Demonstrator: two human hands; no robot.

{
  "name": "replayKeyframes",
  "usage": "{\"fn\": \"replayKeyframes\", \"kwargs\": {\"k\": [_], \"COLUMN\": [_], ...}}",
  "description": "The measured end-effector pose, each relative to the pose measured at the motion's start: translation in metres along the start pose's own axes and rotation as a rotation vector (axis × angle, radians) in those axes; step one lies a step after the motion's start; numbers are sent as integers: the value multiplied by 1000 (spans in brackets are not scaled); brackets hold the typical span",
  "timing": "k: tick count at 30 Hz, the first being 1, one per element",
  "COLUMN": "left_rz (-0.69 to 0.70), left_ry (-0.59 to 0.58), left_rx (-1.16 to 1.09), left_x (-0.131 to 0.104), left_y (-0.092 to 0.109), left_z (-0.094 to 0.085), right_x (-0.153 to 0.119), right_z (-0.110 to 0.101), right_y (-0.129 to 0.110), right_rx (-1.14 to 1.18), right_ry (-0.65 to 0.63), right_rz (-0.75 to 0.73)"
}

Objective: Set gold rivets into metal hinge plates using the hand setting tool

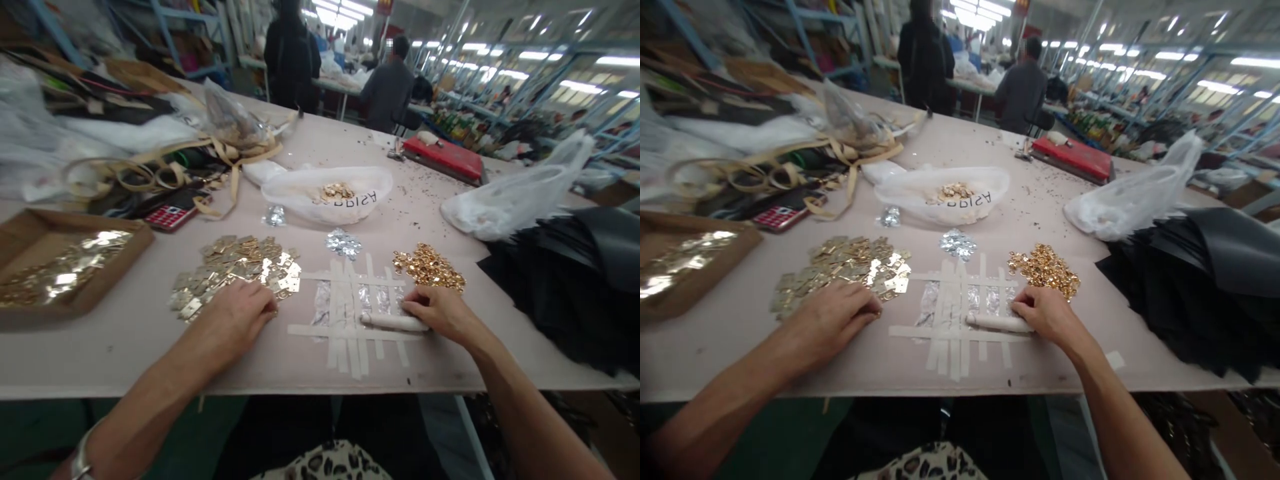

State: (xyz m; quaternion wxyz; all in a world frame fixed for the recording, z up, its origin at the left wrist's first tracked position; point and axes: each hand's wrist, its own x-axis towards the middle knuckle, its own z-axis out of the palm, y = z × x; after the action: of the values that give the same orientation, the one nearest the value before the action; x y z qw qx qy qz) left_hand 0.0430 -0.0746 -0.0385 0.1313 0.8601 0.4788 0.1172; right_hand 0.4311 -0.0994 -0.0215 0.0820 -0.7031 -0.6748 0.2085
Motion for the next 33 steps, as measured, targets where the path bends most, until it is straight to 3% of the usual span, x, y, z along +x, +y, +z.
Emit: {"fn": "replayKeyframes", "kwargs": {"k": [3, 8, 13, 18, 21, 24, 27, 33], "left_rz": [-17, 8, -48, -391, -598, -747, -761, -710], "left_ry": [-11, -26, 79, 126, 103, 120, 135, 171], "left_rx": [2, -40, -233, -691, -1115, -1379, -1480, -1552], "left_x": [0, 1, -5, -10, -6, -2, -1, -6], "left_y": [2, -2, 0, 44, 75, 93, 101, 107], "left_z": [-1, -1, 4, 12, 22, 30, 34, 33], "right_x": [4, 8, 3, -5, -13, -24, -34, -42], "right_z": [1, 3, -1, -1, 10, 26, 43, 65], "right_y": [-1, -7, -15, -33, -54, -78, -97, -114], "right_rx": [-108, -206, 67, 559, 854, 1026, 1035, 876], "right_ry": [-39, 24, 140, 124, 68, -6, -48, 67], "right_rz": [-59, -214, -153, -108, -105, -135, -173, -276]}}
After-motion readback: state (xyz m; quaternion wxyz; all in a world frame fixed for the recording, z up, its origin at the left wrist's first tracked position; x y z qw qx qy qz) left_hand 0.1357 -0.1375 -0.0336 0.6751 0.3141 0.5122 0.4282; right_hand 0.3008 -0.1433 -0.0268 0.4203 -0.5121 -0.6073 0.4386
